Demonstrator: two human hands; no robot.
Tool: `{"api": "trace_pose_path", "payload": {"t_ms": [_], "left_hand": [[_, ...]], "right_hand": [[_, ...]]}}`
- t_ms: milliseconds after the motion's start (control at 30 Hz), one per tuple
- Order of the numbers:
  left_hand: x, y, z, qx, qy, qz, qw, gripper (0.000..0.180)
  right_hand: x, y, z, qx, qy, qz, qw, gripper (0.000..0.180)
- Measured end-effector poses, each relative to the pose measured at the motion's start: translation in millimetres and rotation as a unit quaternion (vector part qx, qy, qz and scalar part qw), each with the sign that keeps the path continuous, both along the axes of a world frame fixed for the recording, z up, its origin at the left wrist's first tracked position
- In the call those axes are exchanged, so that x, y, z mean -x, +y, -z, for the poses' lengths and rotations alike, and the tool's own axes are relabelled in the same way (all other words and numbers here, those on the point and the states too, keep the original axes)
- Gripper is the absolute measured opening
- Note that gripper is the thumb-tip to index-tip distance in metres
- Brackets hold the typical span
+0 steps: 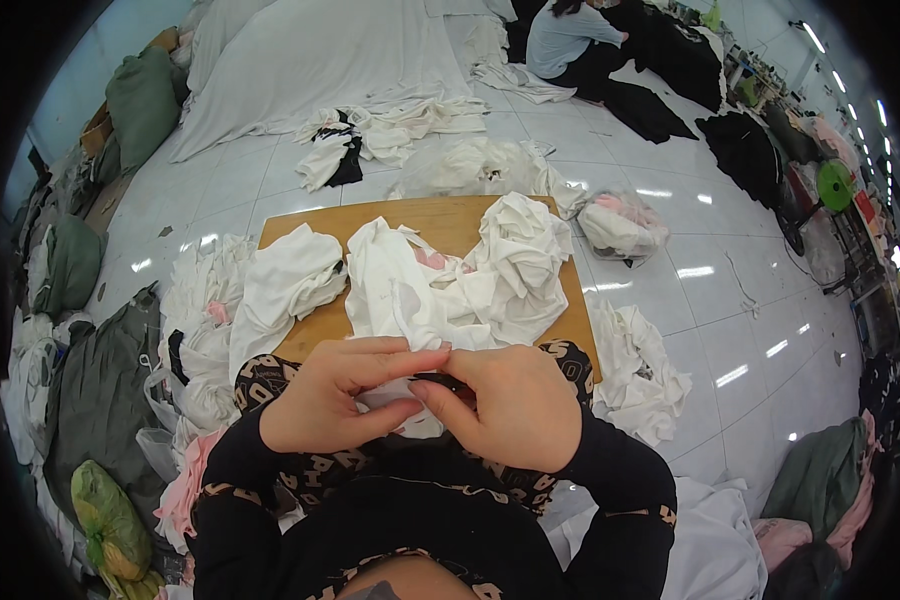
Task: The person trims loose threads from shirts using thread snips, unfolds and turns the garments over by hand, and then picks up a clothing label.
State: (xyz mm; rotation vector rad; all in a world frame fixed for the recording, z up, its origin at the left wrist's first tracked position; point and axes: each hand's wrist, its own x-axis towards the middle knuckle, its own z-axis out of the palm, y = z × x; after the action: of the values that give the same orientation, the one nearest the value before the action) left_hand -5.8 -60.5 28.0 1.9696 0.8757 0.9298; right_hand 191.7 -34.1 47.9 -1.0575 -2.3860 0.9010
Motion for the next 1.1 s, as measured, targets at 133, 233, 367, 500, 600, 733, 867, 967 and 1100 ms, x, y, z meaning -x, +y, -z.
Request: {"api": "trace_pose_path", "payload": {"t_ms": [133, 233, 367, 500, 600, 733, 867, 967, 1100], "left_hand": [[-3, -1, 0, -0.015, 0.02, -0.014, 1.0, 0.051], [-1, -2, -5, -0.014, 0.022, -0.003, 1.0, 0.052], [-1, -2, -6, 0.023, 0.02, -0.009, 0.999, 0.053], [-3, -4, -1, -0.02, 0.026, -0.014, 0.999, 0.053], [-6, -4, -5, -0.027, 0.046, -0.016, 0.998, 0.053], [-7, -4, 2, -0.058, 0.028, -0.02, 0.998, 0.054], [-7, -5, 2, -0.053, 0.037, -0.022, 0.998, 0.054], [-9, -6, 1, -0.057, 0.038, -0.022, 0.997, 0.053], [-10, -6, 4, -0.062, 0.036, -0.018, 0.997, 0.053]], "right_hand": [[-2, 2, 10, -0.051, 0.021, -0.01, 0.998, 0.021], [-8, 4, 10, 0.011, 0.059, -0.057, 0.997, 0.022], [-14, 3, 13, 0.05, 0.068, -0.018, 0.996, 0.025], [-9, -3, 11, -0.06, 0.043, 0.018, 0.997, 0.027], [-7, -5, 11, -0.099, 0.036, 0.027, 0.994, 0.029], [-7, -7, 9, -0.125, 0.022, 0.031, 0.991, 0.028], [-7, -11, 8, -0.152, 0.006, 0.048, 0.987, 0.027], [-7, -11, 7, -0.159, -0.001, 0.047, 0.986, 0.026], [-8, -8, 7, -0.129, 0.004, 0.025, 0.991, 0.025]]}}
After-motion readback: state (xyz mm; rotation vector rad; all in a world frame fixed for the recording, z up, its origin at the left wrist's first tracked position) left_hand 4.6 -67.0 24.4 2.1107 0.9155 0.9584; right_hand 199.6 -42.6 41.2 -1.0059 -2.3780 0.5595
